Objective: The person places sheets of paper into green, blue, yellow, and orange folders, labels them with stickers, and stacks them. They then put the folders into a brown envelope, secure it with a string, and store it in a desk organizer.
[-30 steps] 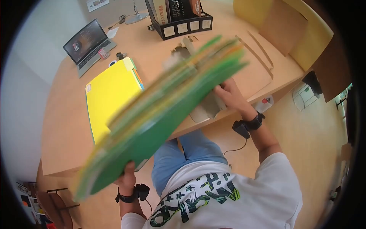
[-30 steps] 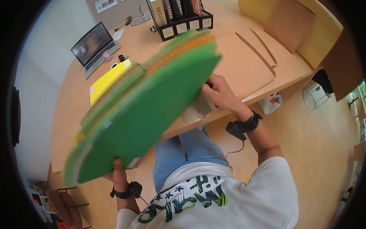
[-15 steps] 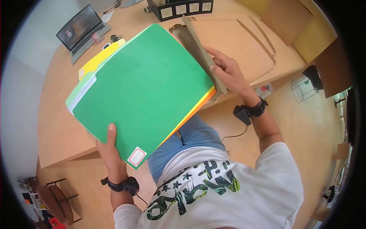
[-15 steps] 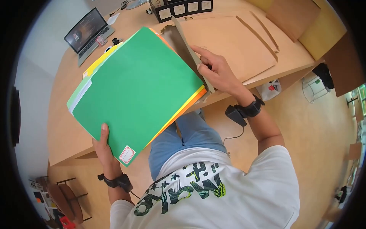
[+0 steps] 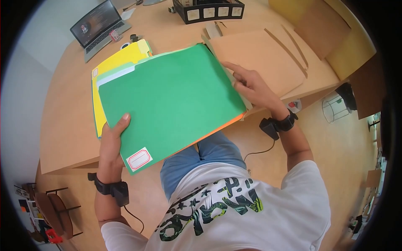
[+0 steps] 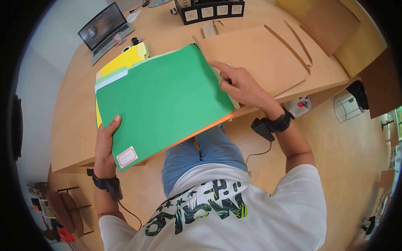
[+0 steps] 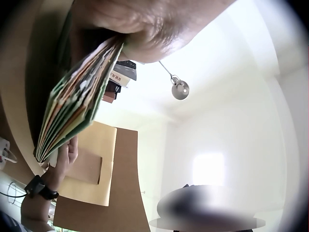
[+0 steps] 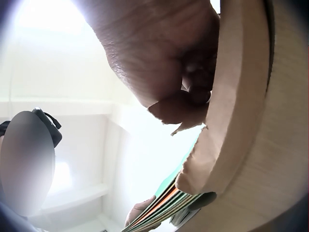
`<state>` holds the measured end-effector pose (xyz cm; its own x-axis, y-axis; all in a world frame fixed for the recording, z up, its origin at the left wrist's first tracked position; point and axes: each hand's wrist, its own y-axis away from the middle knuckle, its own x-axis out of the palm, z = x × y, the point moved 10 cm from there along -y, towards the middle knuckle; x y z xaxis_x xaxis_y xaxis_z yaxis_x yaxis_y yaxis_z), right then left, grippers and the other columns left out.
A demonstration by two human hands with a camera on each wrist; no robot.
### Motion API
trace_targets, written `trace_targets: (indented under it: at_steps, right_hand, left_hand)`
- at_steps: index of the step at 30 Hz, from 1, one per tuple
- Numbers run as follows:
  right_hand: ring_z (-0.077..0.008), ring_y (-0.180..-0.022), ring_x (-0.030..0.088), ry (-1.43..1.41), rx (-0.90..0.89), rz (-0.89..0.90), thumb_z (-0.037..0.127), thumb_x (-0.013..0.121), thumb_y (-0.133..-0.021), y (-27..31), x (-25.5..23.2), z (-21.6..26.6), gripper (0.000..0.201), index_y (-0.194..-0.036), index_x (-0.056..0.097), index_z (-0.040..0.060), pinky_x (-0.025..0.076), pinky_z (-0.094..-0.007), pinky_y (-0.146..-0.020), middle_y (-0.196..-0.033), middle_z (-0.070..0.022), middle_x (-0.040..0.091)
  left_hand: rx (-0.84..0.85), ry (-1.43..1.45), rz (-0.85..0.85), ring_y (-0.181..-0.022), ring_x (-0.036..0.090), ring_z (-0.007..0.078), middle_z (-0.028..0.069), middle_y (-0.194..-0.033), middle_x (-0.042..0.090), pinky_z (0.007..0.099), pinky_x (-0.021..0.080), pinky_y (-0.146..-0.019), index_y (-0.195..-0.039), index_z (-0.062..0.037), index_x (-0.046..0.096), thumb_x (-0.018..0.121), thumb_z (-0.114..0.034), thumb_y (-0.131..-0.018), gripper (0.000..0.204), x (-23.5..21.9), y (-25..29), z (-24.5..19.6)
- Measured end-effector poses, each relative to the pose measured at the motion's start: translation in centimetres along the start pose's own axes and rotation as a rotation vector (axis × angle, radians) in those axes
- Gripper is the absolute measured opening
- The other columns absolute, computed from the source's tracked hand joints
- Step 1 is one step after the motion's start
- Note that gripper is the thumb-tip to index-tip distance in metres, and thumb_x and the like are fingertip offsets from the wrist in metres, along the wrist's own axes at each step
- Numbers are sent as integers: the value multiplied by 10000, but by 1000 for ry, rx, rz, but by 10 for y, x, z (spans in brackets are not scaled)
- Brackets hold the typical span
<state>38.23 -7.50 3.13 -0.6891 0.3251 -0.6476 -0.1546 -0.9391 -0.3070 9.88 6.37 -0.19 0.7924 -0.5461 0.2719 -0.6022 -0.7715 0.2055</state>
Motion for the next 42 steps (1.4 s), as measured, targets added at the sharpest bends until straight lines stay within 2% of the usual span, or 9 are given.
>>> trace_targets:
  at_steps: [8, 11, 17, 20, 23, 26, 29, 32, 42]
  right_hand:
    - [-199, -511, 436, 52, 6, 136, 95, 482, -766, 5, 10, 1, 629, -1373, 352, -2, 381, -329, -540, -573, -106, 448]
    - [-131, -526, 372, 26, 100, 168, 155, 514, -796, -4, 11, -9, 650, -1388, 321, -33, 343, -287, -531, -569, -48, 356]
    - [-244, -604, 539, 518, 179, 179, 230, 561, -801, -45, 2, -24, 647, -1340, 361, -67, 418, -349, -575, -659, -136, 551]
    - [-290, -644, 554, 575, 80, 121, 229, 552, -802, -68, 6, -31, 590, -1305, 419, -51, 448, -354, -618, -726, -175, 583]
    - [-279, -838, 618, 382, 175, 289, 212, 535, -793, -81, 23, -45, 474, -1179, 499, -60, 487, -357, -722, -842, -204, 620]
    - [-113, -698, 564, 62, 112, 232, 130, 470, -829, -79, 27, -36, 479, -1282, 466, -24, 447, -252, -643, -806, -75, 605]
    - [-51, -710, 533, -160, 140, 191, 98, 448, -832, -71, 28, -23, 489, -1308, 454, -15, 433, -214, -633, -836, -19, 588]
    - [-82, -687, 548, -325, 221, 134, 75, 445, -834, -60, 28, -27, 379, -1187, 515, -44, 439, -230, -628, -810, -42, 596]
    - [-67, -754, 572, -353, 178, 172, 86, 443, -834, -52, 43, -4, 486, -1309, 457, -16, 460, -210, -660, -903, -38, 619]
  left_hand:
    - [-135, 113, 63, -953, 618, 212, 138, -1109, 568, 323, 537, -817, -1237, 48, 441, 553, -61, -873, 396, 11, 0, 8]
    - [-169, 126, 70, -957, 621, 210, 138, -1114, 571, 318, 532, -831, -1237, 49, 440, 537, -45, -870, 391, 5, -4, 9]
    - [-175, 162, 139, -961, 625, 217, 143, -1121, 573, 321, 530, -847, -1235, 53, 439, 516, -38, -870, 383, 15, -2, 5]
    - [-162, 173, 160, -967, 624, 219, 146, -1125, 572, 323, 531, -848, -1231, 57, 439, 509, -34, -872, 377, 22, 0, 1]
    - [-163, 218, 186, -970, 625, 219, 149, -1126, 571, 322, 533, -844, -1230, 61, 437, 502, -33, -876, 372, 29, 3, 2]
    - [-129, 291, 189, -968, 625, 218, 149, -1126, 570, 321, 534, -839, -1230, 57, 438, 500, -40, -881, 367, 34, 6, 7]
    - [-104, 323, 218, -938, 644, 219, 149, -1107, 586, 336, 553, -821, -1219, 35, 450, 513, -50, -888, 348, 33, 4, 15]
    - [-44, 317, 209, -976, 620, 202, 130, -1141, 565, 324, 532, -837, -1247, 19, 431, 514, -73, -901, 367, 39, 12, 23]
    - [-30, 341, 275, -1011, 572, 162, 88, -1129, 559, 305, 479, -862, -1226, 2, 458, 504, -154, -946, 323, 102, 21, 59]
